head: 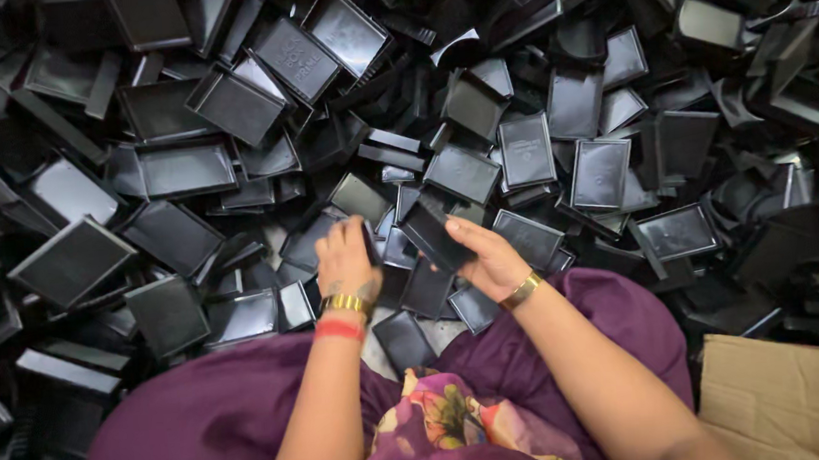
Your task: The person sits on the floor surrounded by a large pile of black plastic components. They repeatedly pick up individual parts, inspect them, and place them into a cardboard box to the right.
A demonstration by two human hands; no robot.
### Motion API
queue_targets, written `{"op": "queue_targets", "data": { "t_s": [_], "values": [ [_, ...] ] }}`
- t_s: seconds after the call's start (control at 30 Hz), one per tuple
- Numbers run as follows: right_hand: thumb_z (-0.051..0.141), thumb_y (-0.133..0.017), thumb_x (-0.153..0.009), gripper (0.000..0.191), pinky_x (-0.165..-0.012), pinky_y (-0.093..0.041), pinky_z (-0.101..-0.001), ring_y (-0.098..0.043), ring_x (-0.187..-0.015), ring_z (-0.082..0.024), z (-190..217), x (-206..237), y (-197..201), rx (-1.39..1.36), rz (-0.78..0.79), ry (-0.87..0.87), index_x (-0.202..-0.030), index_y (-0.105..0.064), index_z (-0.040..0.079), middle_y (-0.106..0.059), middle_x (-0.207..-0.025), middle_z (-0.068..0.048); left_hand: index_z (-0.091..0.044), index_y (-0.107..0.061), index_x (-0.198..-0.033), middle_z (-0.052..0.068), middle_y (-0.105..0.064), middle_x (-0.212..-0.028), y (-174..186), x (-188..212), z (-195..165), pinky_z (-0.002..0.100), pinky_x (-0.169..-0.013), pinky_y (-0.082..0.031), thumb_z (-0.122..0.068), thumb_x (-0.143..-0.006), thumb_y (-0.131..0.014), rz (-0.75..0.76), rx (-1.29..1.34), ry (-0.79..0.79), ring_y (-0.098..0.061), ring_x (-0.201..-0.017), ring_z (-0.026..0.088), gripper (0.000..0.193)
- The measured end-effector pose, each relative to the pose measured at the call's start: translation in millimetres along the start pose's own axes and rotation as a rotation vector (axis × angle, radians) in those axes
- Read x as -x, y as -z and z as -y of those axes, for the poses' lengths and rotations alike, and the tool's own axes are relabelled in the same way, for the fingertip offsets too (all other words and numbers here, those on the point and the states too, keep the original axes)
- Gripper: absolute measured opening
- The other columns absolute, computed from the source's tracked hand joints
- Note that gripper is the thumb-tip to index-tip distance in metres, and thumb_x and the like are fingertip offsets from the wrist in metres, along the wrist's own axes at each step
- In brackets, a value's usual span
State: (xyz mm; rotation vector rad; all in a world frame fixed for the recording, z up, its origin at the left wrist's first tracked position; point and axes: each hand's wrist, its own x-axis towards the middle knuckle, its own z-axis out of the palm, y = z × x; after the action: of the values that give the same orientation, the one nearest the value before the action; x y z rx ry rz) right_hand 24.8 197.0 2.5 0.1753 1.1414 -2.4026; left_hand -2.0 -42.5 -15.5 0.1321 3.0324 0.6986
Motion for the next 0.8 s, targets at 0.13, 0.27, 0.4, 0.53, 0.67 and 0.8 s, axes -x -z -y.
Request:
{"op": "queue_targets", "data": {
  "t_s": [0.13,0.27,0.4,0.53,0.67,0.8],
  "values": [
    [0.023,-0.063,-0.100,0.048,-0.105,-0.048,-0.0344,-0.062,-0.122,-0.017,-1.0,4.2,-0.9,0.023,-0.196,0.120,-0.142,-0.057,0.001,-0.066,-0.134,-0.006,0.001,-0.054,-0.134,0.012,-0.065,-0.114,14.9,-4.0,-22.4,0.036,-0.090,-0.050,-0.032,-0.077,-0.089,0.100,0.904,0.112,-0.060,-0.105,0.025,0.075],
    [0.022,-0.062,-0.101,0.047,-0.107,-0.045,-0.0302,-0.060,-0.124,-0.013,-10.7,5.8,-2.9,0.216,-0.151,0.183,-0.143,-0.058,0.003,-0.065,-0.137,-0.005,0.000,-0.059,-0.132,0.004,-0.068,-0.112,9.6,1.7,-41.3,0.031,-0.084,-0.052,-0.039,-0.078,-0.083,0.596,1.394,0.386,-0.064,-0.099,0.014,0.071],
    [0.020,-0.065,-0.101,0.045,-0.102,-0.046,-0.0294,-0.060,-0.117,-0.013,-12.7,2.1,-9.1,0.386,-0.155,0.194,-0.142,-0.063,0.001,-0.067,-0.131,-0.007,-0.005,-0.051,-0.138,0.007,-0.069,-0.111,0.4,8.2,-49.7,0.036,-0.088,-0.055,-0.038,-0.077,-0.084,0.457,1.422,0.517,-0.067,-0.104,0.017,0.078],
    [0.023,-0.061,-0.102,0.043,-0.103,-0.048,-0.0299,-0.063,-0.119,-0.015,-8.1,2.7,-12.8,0.207,-0.210,0.189,-0.139,-0.063,0.001,-0.068,-0.131,-0.007,-0.011,-0.036,-0.146,0.009,-0.068,-0.111,0.9,11.0,-52.0,0.043,-0.087,-0.057,-0.032,-0.073,-0.087,0.438,1.454,0.561,-0.067,-0.105,0.022,0.092],
    [0.025,-0.060,-0.102,0.044,-0.105,-0.047,-0.0309,-0.062,-0.121,-0.015,-7.3,5.3,-12.8,0.189,-0.232,0.184,-0.139,-0.062,0.003,-0.067,-0.133,-0.007,-0.017,-0.028,-0.150,0.011,-0.068,-0.109,5.0,11.3,-54.8,0.047,-0.085,-0.057,-0.031,-0.069,-0.087,0.442,1.420,0.605,-0.067,-0.103,0.023,0.102],
    [0.026,-0.060,-0.104,0.046,-0.111,-0.042,-0.0304,-0.058,-0.127,-0.015,-7.3,7.8,-12.3,0.418,-0.113,0.223,-0.142,-0.061,-0.001,-0.066,-0.139,-0.009,-0.017,-0.028,-0.150,0.011,-0.066,-0.109,6.5,10.2,-54.4,0.049,-0.086,-0.059,-0.033,-0.071,-0.087,0.358,1.409,0.644,-0.068,-0.101,0.025,0.100]
  ]
}}
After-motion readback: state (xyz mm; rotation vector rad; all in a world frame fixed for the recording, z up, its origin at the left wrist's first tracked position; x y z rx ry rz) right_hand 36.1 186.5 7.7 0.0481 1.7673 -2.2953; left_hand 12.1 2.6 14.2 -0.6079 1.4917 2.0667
